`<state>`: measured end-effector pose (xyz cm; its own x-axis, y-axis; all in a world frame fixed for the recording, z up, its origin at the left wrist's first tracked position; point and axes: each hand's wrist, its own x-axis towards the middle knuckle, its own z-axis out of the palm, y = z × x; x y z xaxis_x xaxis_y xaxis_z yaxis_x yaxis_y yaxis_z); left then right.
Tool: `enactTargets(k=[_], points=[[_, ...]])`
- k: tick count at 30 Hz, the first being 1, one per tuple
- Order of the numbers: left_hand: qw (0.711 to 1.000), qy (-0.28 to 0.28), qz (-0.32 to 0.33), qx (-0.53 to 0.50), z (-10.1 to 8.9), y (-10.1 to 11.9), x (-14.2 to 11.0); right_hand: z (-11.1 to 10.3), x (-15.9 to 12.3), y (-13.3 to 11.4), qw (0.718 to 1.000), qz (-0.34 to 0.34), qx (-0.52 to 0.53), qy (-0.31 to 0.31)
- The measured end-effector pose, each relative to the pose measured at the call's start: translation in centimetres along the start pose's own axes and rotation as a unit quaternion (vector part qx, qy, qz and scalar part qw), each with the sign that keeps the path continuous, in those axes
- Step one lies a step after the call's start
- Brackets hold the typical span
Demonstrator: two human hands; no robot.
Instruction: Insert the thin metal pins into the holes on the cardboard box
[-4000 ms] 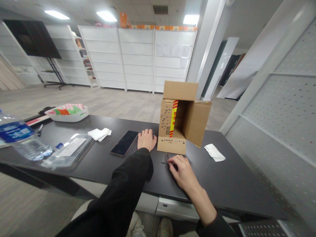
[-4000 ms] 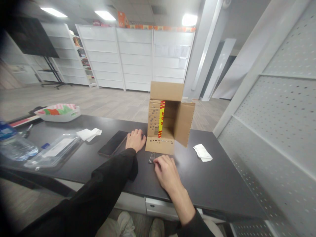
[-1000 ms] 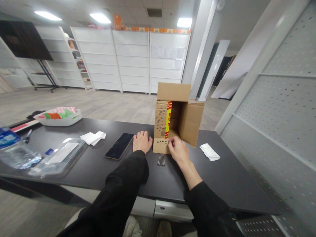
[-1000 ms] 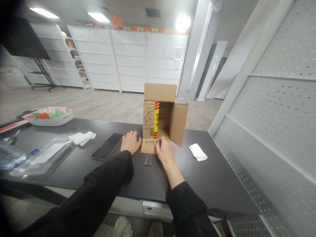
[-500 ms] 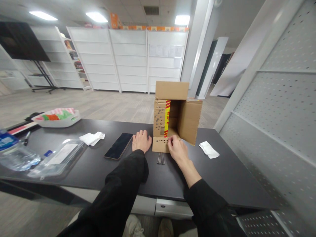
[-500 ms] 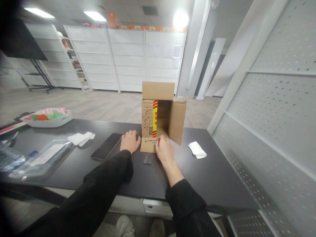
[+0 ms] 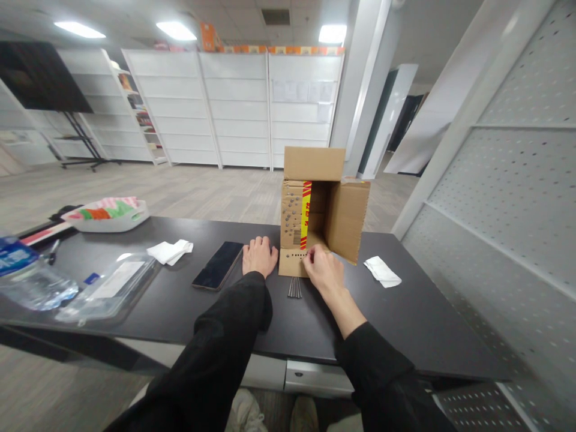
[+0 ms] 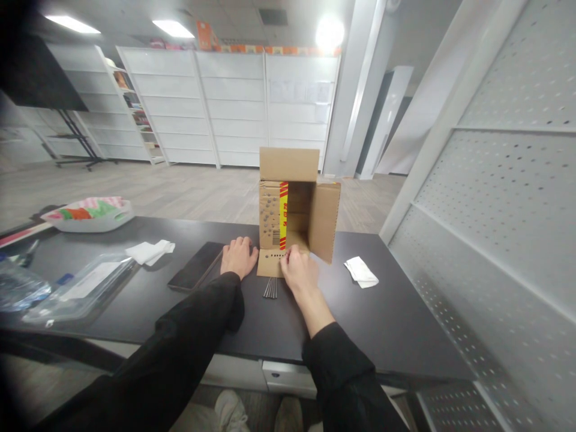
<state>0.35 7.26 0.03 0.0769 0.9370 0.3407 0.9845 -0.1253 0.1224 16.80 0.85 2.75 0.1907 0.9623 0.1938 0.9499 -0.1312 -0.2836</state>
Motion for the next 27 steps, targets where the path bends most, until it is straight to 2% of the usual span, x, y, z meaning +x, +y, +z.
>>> enactTargets(k=[12, 27], points=[[1.000, -0.004, 0.000, 0.002, 0.20, -0.08, 0.09, -0.04, 0.27, -0.51, 1.000, 0.024, -0.018, 0.006], [1.000, 0.008, 0.005, -0.007, 0.36, -0.14, 0.05, -0.04, 0.03, -0.54, 0.999, 0.034, 0.018, 0.024]])
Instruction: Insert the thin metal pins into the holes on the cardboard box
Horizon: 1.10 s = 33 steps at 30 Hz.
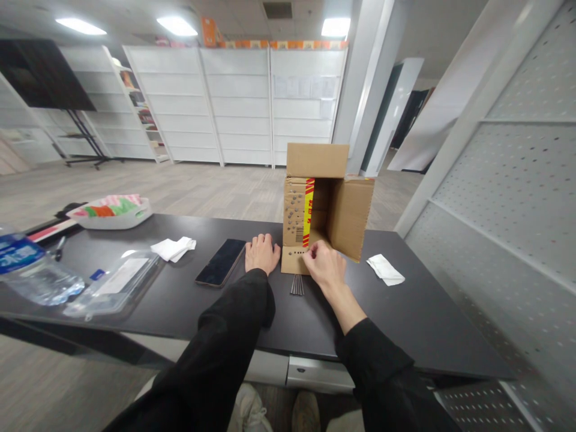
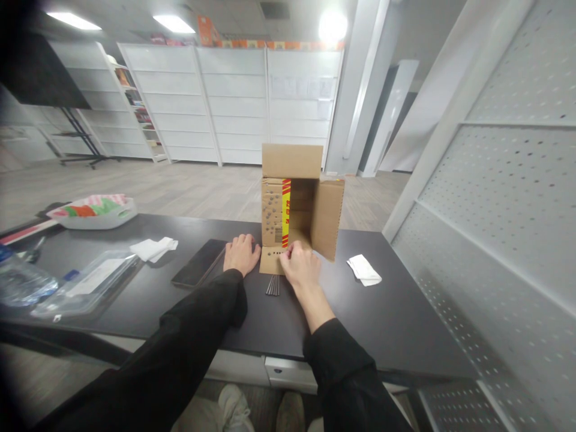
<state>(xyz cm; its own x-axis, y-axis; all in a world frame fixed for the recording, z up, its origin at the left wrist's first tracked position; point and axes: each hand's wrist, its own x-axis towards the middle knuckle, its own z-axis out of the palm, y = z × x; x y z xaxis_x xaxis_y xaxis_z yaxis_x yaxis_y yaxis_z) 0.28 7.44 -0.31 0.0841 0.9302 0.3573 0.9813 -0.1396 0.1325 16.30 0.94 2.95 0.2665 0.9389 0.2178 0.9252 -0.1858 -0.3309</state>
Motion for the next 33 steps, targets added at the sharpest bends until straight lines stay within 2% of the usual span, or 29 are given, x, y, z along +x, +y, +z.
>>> enactTargets(k=[14, 33], points=[[1.000, 0.005, 0.000, 0.009, 0.1, 0.0, 0.0, 0.6, -0.1, 0.3, 0.999, -0.029, 0.024, 0.019], [1.000, 0.010, 0.001, 0.009, 0.0, 0.1, 0.0, 1.3, -0.2, 0.5, 0.982, -0.105, 0.106, 0.120]])
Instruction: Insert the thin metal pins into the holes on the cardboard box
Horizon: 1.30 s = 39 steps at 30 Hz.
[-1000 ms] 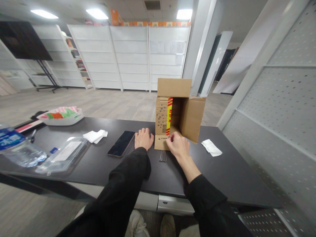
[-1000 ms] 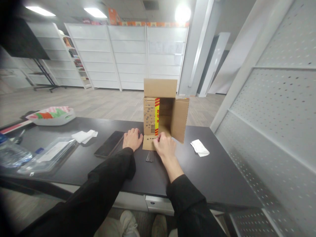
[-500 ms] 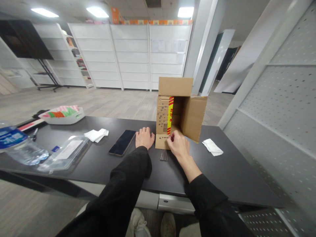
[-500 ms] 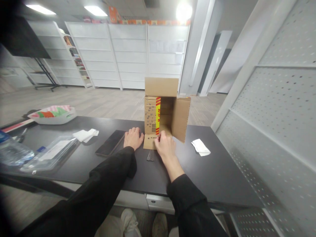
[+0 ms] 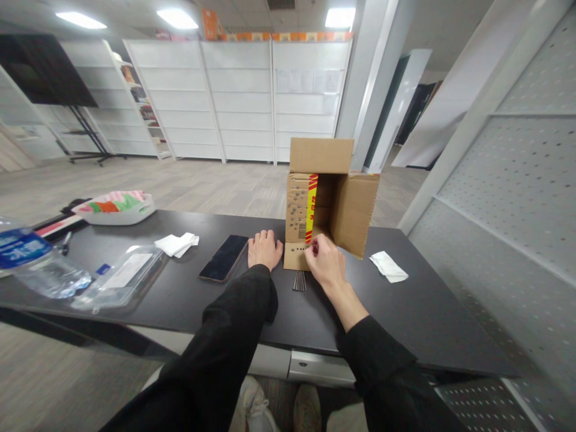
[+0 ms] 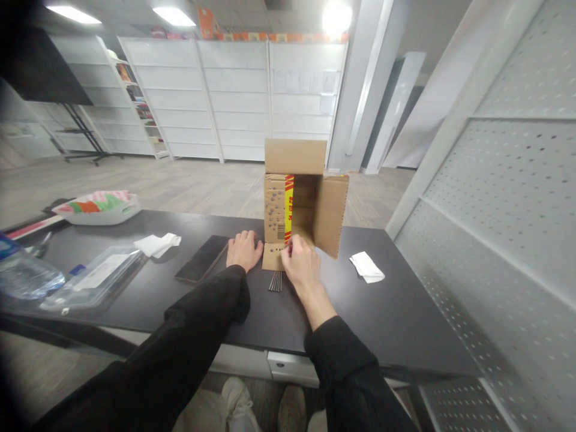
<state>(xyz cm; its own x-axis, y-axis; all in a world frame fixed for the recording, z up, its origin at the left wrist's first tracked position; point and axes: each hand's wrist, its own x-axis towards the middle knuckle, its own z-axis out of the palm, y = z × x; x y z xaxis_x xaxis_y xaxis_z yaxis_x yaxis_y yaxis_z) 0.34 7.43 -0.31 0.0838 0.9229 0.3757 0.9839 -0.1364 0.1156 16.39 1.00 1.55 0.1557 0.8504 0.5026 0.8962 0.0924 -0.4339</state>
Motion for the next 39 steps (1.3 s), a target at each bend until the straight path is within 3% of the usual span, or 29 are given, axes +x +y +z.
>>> enactTargets(k=[15, 24, 32, 39], points=[[1.000, -0.009, -0.006, 0.003, -0.1, 0.1, 0.1, -0.1, -0.4, 0.1, 0.986, -0.059, 0.077, 0.139], [0.999, -0.024, -0.014, -0.018, -0.2, 0.1, 0.0, -1.6, -1.2, -0.1, 0.988, -0.011, 0.124, 0.087], [1.000, -0.021, -0.012, -0.011, -0.2, 0.1, 0.0, -2.4, -2.4, 0.5, 0.968, 0.038, 0.248, 0.025], [1.000, -0.012, -0.006, -0.011, -0.1, 0.0, 0.0, -2.9, -4.4, 1.6, 0.966, 0.057, 0.250, -0.041]])
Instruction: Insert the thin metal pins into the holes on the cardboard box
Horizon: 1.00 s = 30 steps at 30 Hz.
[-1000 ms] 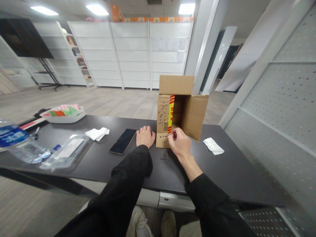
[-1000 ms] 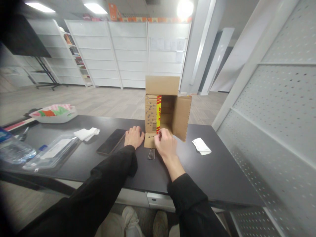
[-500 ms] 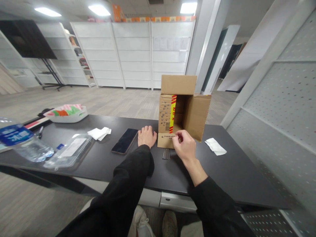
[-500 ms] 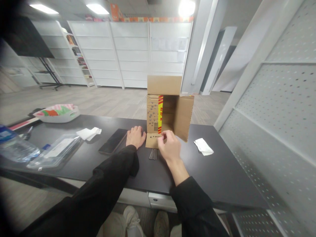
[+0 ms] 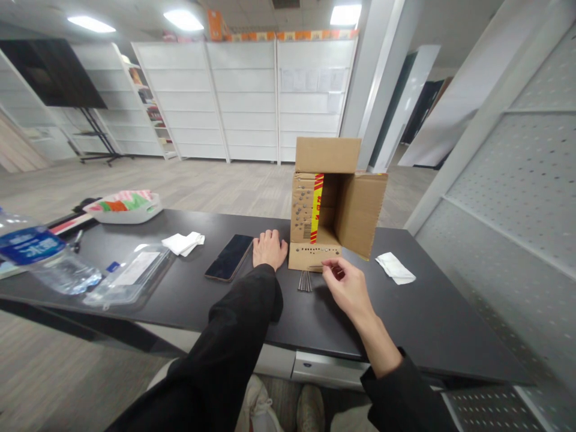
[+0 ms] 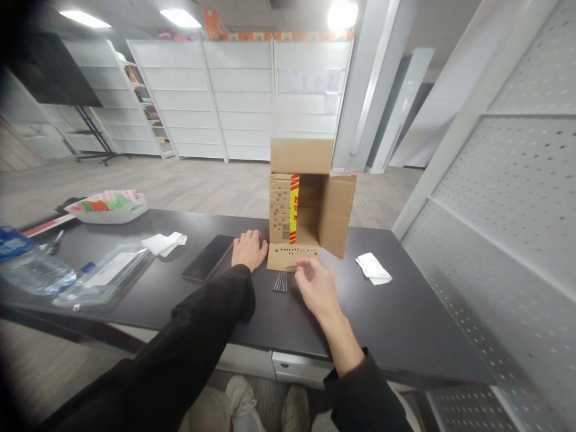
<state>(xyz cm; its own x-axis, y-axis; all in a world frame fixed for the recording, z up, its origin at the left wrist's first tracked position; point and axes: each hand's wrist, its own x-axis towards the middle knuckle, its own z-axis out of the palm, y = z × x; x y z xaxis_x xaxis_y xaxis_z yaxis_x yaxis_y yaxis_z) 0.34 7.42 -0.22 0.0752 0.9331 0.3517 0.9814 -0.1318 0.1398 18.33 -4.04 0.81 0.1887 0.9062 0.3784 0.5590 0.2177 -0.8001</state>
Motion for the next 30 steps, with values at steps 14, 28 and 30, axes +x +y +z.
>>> enactTargets(k=[14, 28, 30], points=[[1.000, -0.005, -0.005, -0.001, 0.1, 0.0, 0.0, -0.1, -1.8, 0.6, 0.993, -0.085, -0.054, -0.065], [1.000, -0.008, -0.005, 0.001, 0.1, 0.0, 0.0, -0.1, -2.0, 0.2, 0.980, -0.110, -0.092, -0.135], [1.000, -0.008, -0.005, -0.001, 0.1, 0.0, 0.0, -0.1, -2.0, 0.1, 0.978, -0.111, -0.098, -0.147]])
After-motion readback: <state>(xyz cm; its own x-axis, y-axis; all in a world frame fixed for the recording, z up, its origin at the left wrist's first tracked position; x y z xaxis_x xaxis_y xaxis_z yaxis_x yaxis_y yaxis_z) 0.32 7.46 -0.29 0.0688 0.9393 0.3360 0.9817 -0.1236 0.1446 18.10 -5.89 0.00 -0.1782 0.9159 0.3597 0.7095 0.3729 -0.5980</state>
